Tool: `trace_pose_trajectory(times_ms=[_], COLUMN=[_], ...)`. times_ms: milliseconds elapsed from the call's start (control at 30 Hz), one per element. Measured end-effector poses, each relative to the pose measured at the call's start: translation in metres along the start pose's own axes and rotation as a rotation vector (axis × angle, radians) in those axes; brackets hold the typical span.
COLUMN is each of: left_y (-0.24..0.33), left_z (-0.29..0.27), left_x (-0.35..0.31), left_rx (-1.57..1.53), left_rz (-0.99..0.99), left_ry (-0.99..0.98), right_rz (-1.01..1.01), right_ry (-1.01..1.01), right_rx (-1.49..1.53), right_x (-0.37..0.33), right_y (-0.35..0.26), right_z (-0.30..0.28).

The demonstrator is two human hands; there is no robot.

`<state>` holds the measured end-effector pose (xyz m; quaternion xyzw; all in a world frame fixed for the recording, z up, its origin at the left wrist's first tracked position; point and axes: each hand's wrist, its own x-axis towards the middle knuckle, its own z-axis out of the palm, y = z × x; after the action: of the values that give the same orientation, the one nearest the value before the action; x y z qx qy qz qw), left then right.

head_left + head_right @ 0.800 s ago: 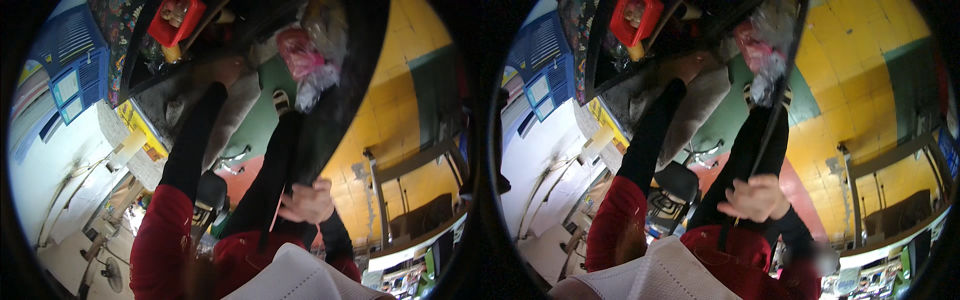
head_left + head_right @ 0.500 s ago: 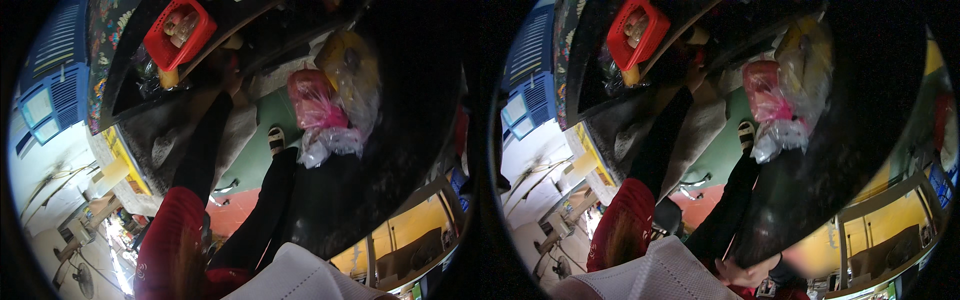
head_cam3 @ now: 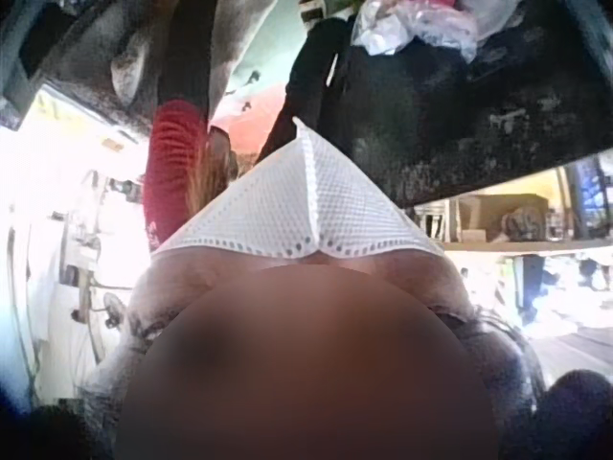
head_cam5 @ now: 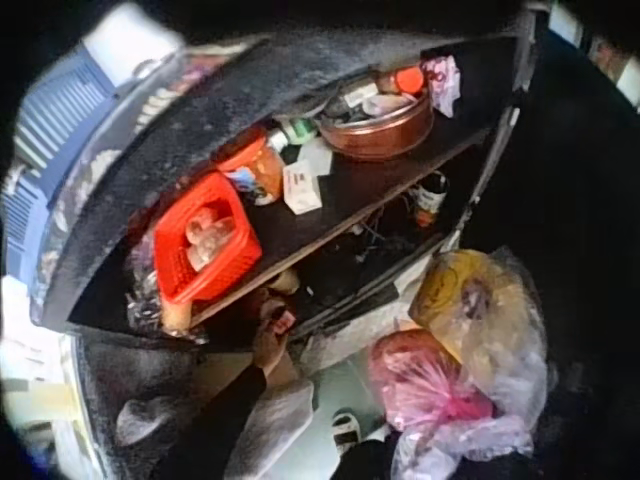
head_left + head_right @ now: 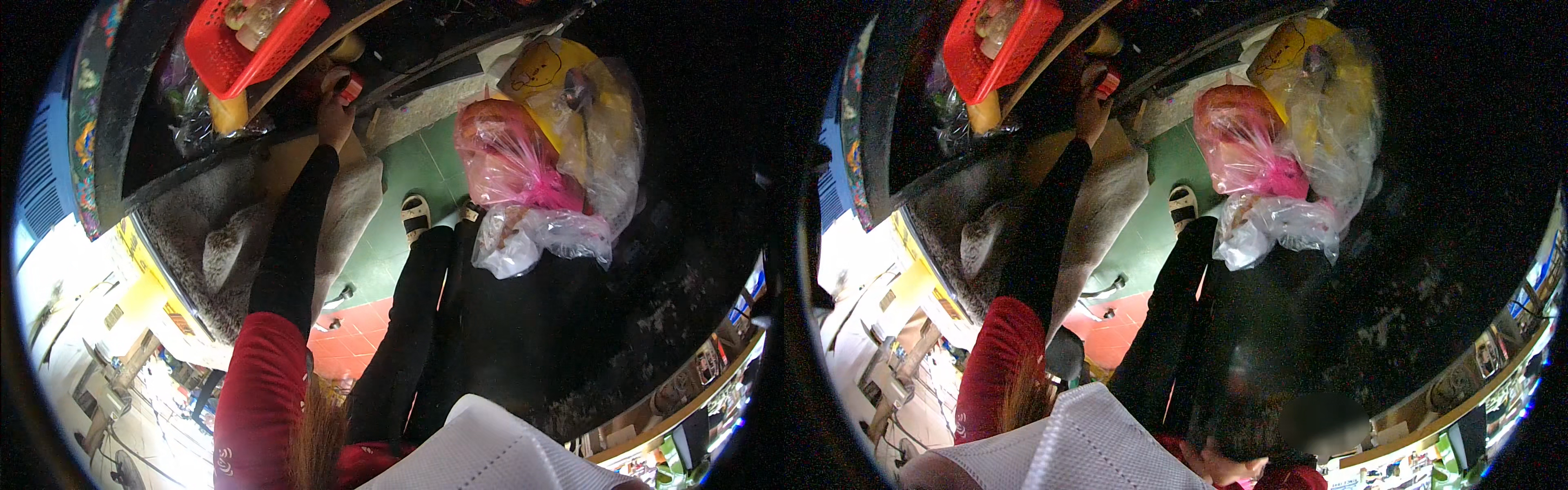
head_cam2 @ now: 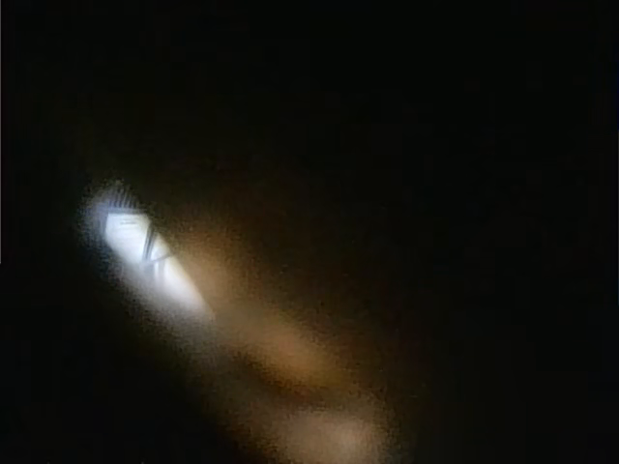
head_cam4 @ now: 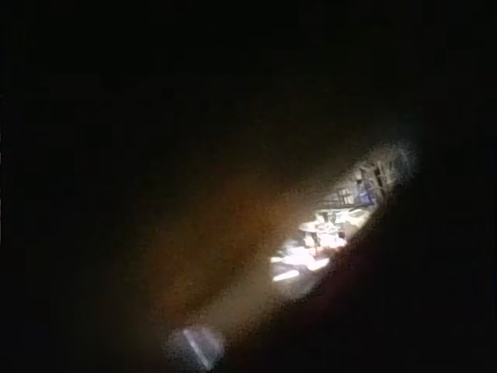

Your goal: The person retrieves a roll of red tape and wraps it around a small plastic bottle. They then use a pen to write on the bottle's label area. The person is standing at a workbench in a cluttered workspace.

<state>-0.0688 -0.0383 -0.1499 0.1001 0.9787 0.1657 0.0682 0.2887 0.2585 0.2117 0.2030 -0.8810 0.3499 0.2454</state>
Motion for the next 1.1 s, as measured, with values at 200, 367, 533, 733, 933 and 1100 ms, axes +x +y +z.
trace_pose_trajectory(times_ms=[200, 367, 533, 733, 933, 1100], left_y=[0.061, 0.136, 0.225, 0.289, 0.322, 0.338], left_z=[-0.044, -0.082, -0.152, -0.27, -0.374, -0.441], left_x=[-0.021, -0.079, -0.132, -0.186, -0.251, -0.299], left_rx=[-0.457, -0.605, -1.112, -1.399, -1.306, -1.624], left_rz=[0.08, -0.358, -0.462, -0.493, -0.702, -0.852], left_ry=[0.112, 0.099, 0.378, 0.581, 0.724, 0.437], right_rz=[-0.01, 0.005, 0.079, 0.209, 0.231, 0.479], right_ry=[-0.013, -0.071, -0.073, -0.159, -0.217, -0.244], right_rx=[-0.023, 0.001, 0.099, 0.148, 0.218, 0.504], right_x=[0.01, 0.035, 0.062, 0.079, 0.103, 0.132], right_y=[-0.008, -0.003, -0.002, -0.007, -0.011, -0.033], right_z=[-0.01, -0.022, -0.012, -0.024, -0.05, -0.101])
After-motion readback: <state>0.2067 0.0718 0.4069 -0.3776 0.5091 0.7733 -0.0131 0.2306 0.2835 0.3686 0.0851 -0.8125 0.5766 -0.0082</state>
